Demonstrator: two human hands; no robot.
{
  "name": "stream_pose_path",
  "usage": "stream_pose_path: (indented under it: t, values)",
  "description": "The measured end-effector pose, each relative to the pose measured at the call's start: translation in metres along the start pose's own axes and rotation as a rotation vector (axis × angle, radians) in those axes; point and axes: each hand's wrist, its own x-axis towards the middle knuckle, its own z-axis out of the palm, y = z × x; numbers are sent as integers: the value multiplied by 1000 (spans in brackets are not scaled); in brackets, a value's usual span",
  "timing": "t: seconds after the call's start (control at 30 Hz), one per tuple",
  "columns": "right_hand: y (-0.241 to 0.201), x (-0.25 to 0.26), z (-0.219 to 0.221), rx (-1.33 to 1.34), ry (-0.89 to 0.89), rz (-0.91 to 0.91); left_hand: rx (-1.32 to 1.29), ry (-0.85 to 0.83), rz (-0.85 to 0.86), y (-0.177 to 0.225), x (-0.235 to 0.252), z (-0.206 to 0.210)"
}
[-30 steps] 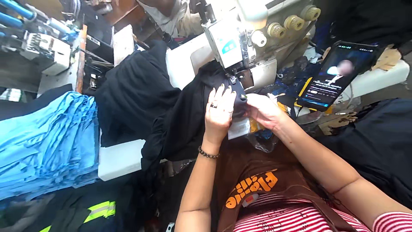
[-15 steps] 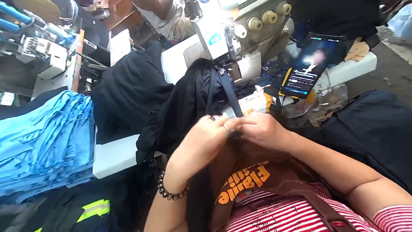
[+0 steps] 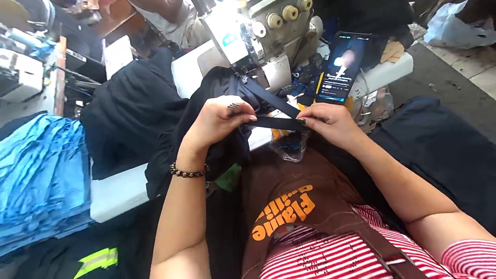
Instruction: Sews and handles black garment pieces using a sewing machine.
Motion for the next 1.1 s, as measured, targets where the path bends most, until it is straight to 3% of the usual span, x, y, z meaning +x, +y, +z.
stream_pose_path:
  t: [0.13,0.27,0.4,0.5,0.57,0.7,0.77,0.97,1.1]
  values:
    - [-3,-2,5,-11,-113,-93,-29,35,-26,6,-7,-4]
    - [-55,-12,1,222,-338,-285,187,118,-58,-5,2,5]
    - [-68,-14,2,251,-409,-325,732,-104,-95,-38,-11,0]
    - [-59,-13,-4,119,-419,-261,873,-274,-253,-35,-36,-28]
    - [-54,-8,-6,86,-381,-217,871,-369,-323,-5,-48,-38]
    - [-60,33,1,104,-270,-260,660,-448,-126,93,-43,-9]
    - [-66,63,17,106,-282,-267,618,-473,-21,119,-34,7]
    - [-62,100,60,69,-637,-28,609,-342,-60,78,-31,-36]
    - [-55,97,62,138,-534,32,622,-278,44,109,-19,-18]
